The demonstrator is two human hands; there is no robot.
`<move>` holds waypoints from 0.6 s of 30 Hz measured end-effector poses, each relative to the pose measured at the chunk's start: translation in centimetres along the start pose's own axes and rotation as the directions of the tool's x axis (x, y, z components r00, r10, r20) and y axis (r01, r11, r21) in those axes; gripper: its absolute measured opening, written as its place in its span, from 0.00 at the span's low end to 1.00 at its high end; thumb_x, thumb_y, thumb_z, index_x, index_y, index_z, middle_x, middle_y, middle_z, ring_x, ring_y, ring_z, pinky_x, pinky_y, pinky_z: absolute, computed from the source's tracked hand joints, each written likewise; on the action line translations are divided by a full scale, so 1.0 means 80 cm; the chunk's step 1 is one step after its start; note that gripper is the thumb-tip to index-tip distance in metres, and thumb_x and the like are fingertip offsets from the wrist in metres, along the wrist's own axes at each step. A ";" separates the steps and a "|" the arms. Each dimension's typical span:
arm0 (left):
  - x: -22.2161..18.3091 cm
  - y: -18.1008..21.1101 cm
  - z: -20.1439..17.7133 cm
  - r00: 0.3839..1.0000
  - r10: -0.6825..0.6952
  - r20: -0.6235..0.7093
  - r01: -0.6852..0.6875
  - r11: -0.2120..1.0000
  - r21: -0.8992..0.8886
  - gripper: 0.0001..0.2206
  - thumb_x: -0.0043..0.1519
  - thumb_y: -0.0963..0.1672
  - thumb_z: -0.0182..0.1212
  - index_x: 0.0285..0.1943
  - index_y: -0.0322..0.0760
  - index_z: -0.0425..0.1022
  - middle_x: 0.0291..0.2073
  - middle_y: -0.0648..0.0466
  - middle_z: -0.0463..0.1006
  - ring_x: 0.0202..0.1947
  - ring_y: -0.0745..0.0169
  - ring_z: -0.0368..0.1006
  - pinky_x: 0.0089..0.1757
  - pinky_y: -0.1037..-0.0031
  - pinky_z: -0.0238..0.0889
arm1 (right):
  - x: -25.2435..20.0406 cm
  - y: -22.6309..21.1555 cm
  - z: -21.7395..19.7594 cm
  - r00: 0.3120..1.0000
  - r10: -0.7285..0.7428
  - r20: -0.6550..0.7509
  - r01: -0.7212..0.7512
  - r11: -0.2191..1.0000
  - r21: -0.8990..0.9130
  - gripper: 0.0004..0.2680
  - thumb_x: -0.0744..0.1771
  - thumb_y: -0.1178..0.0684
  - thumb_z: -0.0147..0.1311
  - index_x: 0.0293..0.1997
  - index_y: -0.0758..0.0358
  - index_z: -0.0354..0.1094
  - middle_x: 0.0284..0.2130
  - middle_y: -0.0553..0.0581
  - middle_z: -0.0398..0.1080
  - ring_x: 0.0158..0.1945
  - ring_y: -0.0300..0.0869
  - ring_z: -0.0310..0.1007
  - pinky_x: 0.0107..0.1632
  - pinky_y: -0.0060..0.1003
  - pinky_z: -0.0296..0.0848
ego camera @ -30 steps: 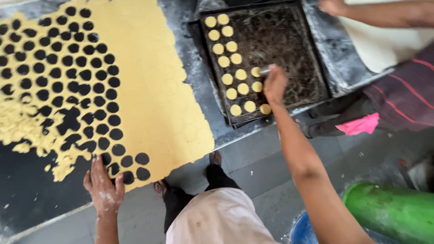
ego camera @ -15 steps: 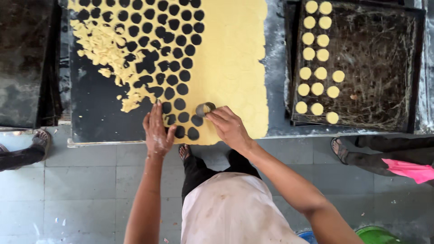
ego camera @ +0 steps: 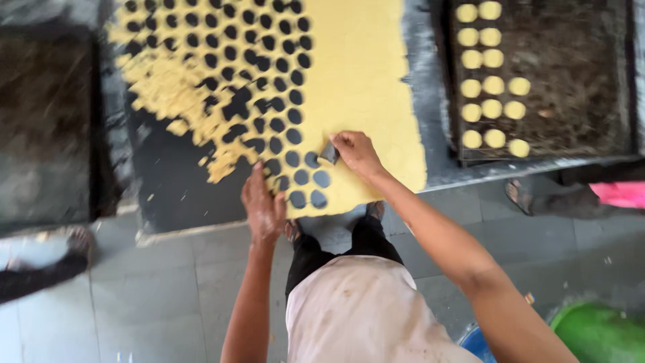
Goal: The person cuts small circles of dough using a metal ring mold and places them onto a baking tray.
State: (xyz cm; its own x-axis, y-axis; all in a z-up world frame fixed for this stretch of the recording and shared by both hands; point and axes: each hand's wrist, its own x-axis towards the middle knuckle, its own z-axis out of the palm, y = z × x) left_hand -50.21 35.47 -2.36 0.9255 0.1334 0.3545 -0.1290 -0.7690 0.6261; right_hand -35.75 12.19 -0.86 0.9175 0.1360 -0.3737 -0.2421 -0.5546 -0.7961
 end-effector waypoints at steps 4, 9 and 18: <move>0.004 0.019 -0.006 0.997 -0.077 -0.019 0.076 0.997 -0.020 0.35 0.57 0.41 0.58 0.77 0.26 0.56 0.64 0.36 0.70 0.61 0.33 0.64 0.63 0.50 0.51 | -0.017 0.050 -0.113 0.966 0.240 0.099 -0.253 0.784 0.566 0.13 0.71 0.44 0.55 0.28 0.58 0.70 0.19 0.45 0.66 0.21 0.33 0.60 0.26 0.32 0.59; 0.006 0.015 0.015 0.996 -0.090 -0.026 0.093 0.984 0.151 0.31 0.65 0.45 0.51 0.78 0.23 0.57 0.59 0.35 0.71 0.58 0.33 0.65 0.62 0.51 0.54 | -0.013 0.118 -0.322 0.884 0.256 -0.391 0.121 0.683 0.721 0.10 0.70 0.47 0.54 0.30 0.56 0.68 0.22 0.45 0.68 0.23 0.32 0.64 0.27 0.31 0.64; 0.005 0.033 0.020 0.998 -0.044 -0.042 0.050 0.986 0.157 0.31 0.72 0.51 0.45 0.77 0.21 0.57 0.64 0.30 0.71 0.64 0.30 0.64 0.65 0.50 0.51 | 0.085 0.215 -0.434 0.359 -0.616 -0.701 0.377 0.783 -0.495 0.12 0.78 0.48 0.46 0.41 0.63 0.63 0.33 0.53 0.64 0.35 0.36 0.62 0.40 0.36 0.64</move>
State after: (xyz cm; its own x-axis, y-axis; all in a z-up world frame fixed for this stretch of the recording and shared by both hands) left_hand -49.58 32.46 -1.67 0.9146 0.1930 0.3554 -0.0252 -0.8499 0.5264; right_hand -22.73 -24.89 -0.55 0.6994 -0.1849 0.6904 0.3129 -0.7893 -0.5283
